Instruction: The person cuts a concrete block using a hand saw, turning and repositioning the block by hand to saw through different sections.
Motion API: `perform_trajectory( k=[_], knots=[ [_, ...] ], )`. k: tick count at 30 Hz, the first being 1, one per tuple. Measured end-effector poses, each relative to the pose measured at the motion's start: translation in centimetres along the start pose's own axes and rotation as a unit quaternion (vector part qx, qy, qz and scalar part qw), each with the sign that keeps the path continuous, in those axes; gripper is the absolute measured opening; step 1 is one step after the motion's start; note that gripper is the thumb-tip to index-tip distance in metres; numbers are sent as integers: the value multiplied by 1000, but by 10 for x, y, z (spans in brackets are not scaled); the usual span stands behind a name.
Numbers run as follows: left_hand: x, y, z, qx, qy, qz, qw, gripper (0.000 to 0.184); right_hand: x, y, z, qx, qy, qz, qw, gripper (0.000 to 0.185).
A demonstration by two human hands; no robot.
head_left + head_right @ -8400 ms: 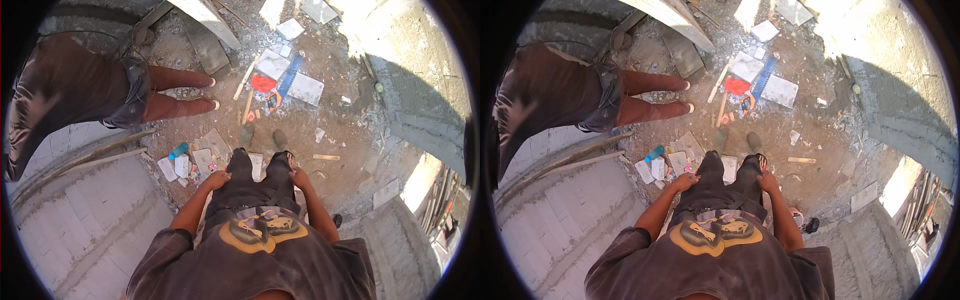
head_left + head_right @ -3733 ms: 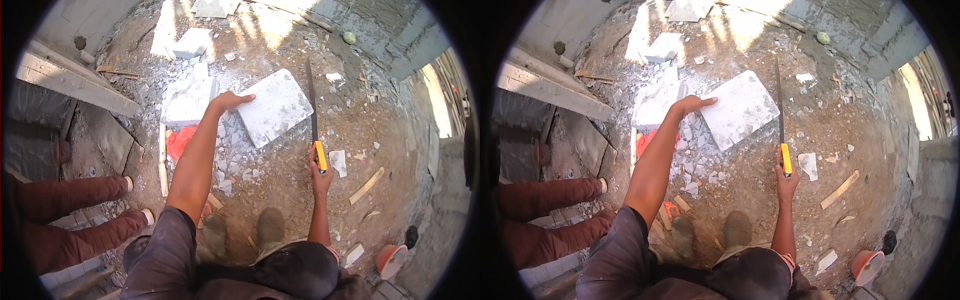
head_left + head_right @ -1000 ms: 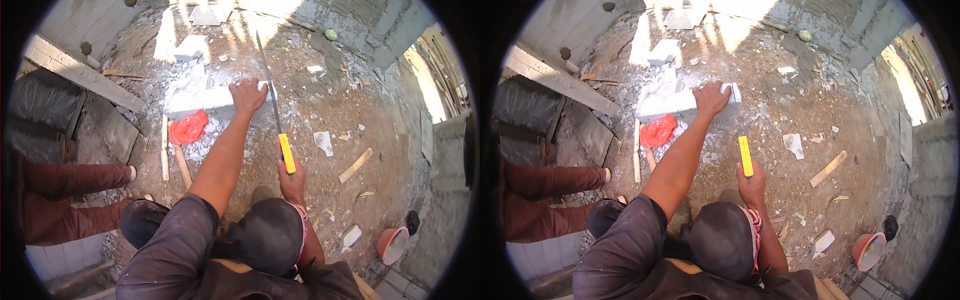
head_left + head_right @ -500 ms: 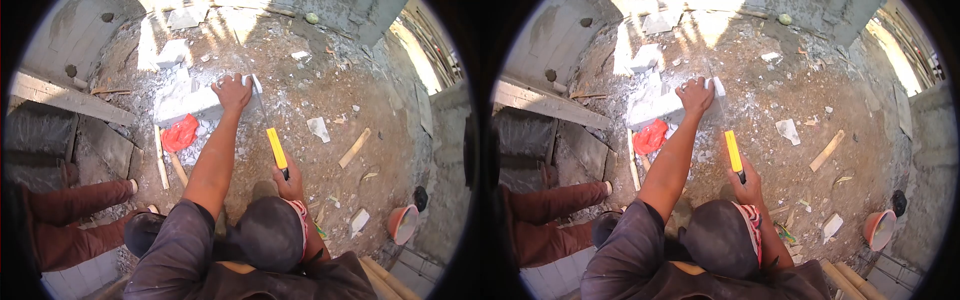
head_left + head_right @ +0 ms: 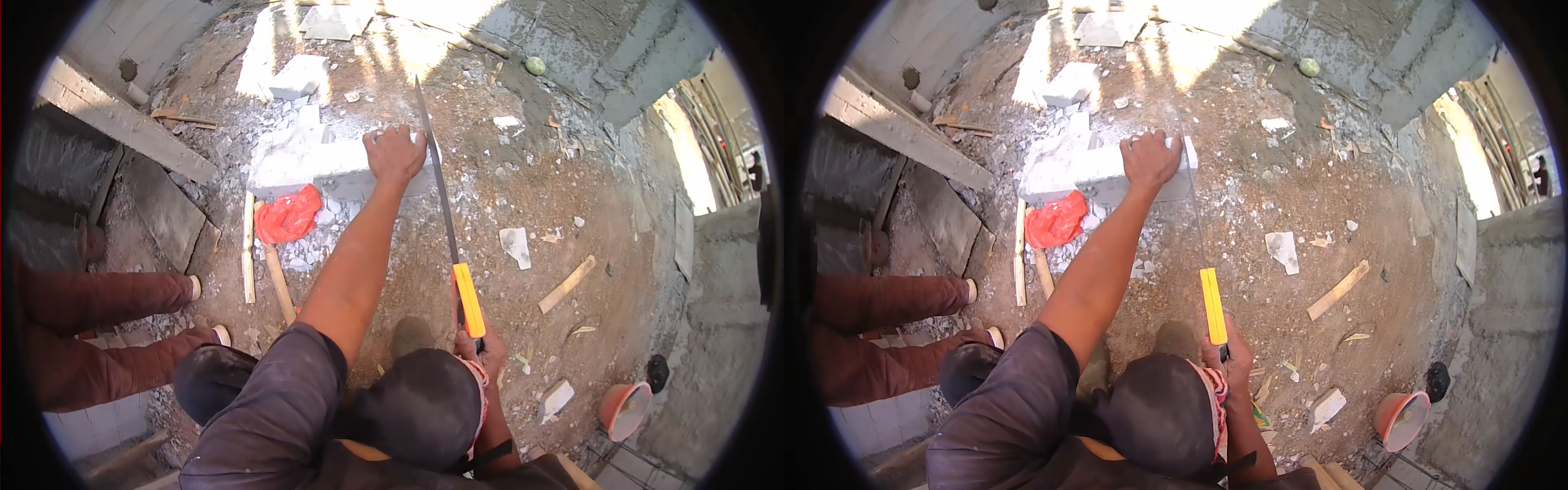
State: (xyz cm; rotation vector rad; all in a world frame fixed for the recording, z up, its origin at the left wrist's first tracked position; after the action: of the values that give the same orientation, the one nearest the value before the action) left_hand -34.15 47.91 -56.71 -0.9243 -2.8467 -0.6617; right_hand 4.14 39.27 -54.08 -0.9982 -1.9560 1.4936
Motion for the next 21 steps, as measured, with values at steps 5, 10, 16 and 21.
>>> perform_trajectory(
  k=[5,10,16,21],
  knots=[
    [-12,-3,-1,-22,24,16,999,43,118,-30,50,4,-10,-20,1000,50],
    [-5,-5,1,-35,-54,6,998,44,137,-47,56,-19,-23,-42,999,50],
    [-15,-23,-4,37,-200,185,962,102,117,-29,28,97,-64,-1,993,47],
    [-23,-19,1,104,-145,156,972,113,102,-23,39,113,-65,0,991,58]
  ],
)
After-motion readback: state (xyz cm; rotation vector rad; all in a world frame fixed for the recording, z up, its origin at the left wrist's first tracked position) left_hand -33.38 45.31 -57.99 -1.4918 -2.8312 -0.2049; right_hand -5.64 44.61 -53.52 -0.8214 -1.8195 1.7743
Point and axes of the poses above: each hand's wrist, its own x-axis towards the middle knuckle, its own z-axis out of the palm, y = z × x, the point moved 6 cm from there along x, towards the middle knuckle, and after that the axes turned 7 degrees about -x, right-handed, at the moved point
